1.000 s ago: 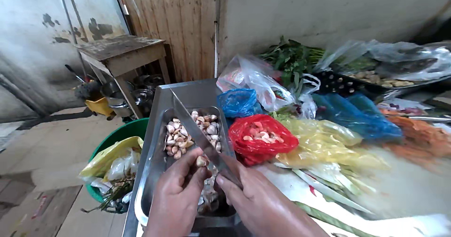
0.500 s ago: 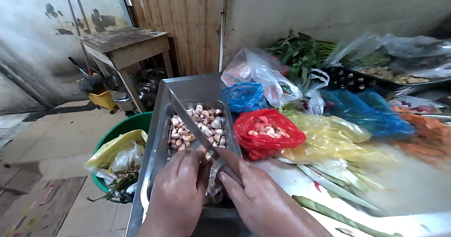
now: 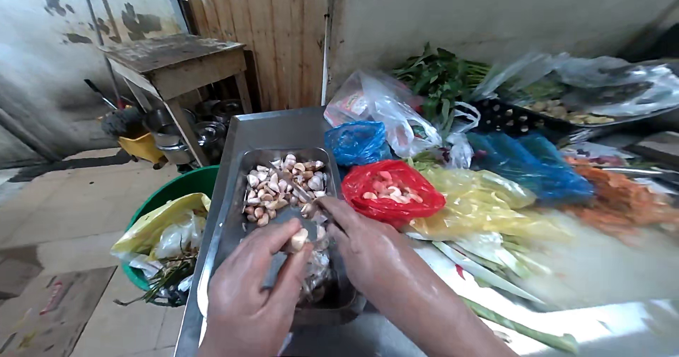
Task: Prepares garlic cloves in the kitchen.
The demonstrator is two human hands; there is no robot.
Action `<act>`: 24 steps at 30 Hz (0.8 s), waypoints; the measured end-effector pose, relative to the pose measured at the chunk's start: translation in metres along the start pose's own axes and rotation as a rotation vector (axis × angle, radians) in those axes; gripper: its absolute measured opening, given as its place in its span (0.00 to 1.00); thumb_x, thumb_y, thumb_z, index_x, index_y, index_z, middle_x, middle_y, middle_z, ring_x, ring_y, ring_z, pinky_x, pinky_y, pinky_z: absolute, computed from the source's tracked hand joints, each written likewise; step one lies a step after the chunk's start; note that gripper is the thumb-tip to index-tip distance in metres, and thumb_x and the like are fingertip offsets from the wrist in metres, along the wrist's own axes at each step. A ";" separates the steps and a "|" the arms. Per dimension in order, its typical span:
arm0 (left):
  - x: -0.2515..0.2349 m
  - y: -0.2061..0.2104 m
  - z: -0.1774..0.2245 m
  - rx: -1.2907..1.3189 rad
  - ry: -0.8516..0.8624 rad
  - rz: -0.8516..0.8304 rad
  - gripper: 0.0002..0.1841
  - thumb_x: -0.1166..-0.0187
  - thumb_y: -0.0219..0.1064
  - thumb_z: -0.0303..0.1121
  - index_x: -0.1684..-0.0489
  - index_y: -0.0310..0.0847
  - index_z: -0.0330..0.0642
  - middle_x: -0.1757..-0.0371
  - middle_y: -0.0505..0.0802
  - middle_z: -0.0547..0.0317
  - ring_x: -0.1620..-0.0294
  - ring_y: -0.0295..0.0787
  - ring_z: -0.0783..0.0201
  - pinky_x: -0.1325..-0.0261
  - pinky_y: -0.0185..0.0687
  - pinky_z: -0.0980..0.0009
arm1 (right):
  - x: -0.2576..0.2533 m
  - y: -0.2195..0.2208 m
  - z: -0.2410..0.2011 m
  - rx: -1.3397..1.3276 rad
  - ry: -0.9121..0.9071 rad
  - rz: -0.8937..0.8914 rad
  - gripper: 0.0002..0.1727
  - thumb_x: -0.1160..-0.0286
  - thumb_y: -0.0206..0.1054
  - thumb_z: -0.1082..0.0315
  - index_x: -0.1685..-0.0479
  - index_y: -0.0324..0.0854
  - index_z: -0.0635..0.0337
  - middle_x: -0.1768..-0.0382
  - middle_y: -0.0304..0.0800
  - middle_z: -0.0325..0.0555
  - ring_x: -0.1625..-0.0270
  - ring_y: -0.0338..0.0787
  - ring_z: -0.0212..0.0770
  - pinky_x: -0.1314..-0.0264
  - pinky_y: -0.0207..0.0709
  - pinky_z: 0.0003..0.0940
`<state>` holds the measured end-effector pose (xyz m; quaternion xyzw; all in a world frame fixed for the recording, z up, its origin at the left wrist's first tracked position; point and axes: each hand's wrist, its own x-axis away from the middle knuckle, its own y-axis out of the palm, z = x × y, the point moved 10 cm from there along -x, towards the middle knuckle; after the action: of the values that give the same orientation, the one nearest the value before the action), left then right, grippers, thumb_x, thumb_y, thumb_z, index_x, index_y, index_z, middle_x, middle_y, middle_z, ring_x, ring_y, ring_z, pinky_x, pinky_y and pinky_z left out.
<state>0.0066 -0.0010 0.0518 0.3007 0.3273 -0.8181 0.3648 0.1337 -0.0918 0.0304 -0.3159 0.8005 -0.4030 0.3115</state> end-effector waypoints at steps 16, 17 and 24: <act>-0.001 0.015 -0.031 -0.023 -0.248 -0.154 0.17 0.14 0.61 0.39 0.34 0.87 0.45 0.54 0.91 0.66 0.61 0.89 0.77 0.57 0.89 0.80 | 0.013 0.005 -0.019 -0.269 0.013 -0.238 0.20 0.11 0.55 0.60 0.26 0.77 0.52 0.65 0.90 0.43 0.68 0.89 0.38 0.62 0.84 0.36; -0.001 0.015 -0.030 -0.076 -0.236 -0.156 0.17 0.15 0.60 0.37 0.35 0.87 0.45 0.54 0.92 0.66 0.61 0.89 0.78 0.57 0.88 0.81 | 0.013 0.005 -0.019 -0.256 0.012 -0.238 0.21 0.11 0.55 0.60 0.25 0.77 0.52 0.65 0.90 0.43 0.68 0.89 0.39 0.62 0.84 0.37; -0.004 0.016 -0.017 -0.292 -0.156 -0.179 0.15 0.19 0.60 0.35 0.44 0.91 0.45 0.55 0.92 0.64 0.56 0.87 0.80 0.53 0.84 0.83 | 0.012 0.008 -0.020 -0.158 -0.034 -0.170 0.19 0.12 0.54 0.61 0.27 0.78 0.47 0.64 0.90 0.41 0.66 0.90 0.38 0.62 0.85 0.38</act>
<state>0.0262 0.0051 0.0394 0.1501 0.4389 -0.8118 0.3547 0.1098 -0.0880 0.0308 -0.4131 0.7946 -0.3582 0.2640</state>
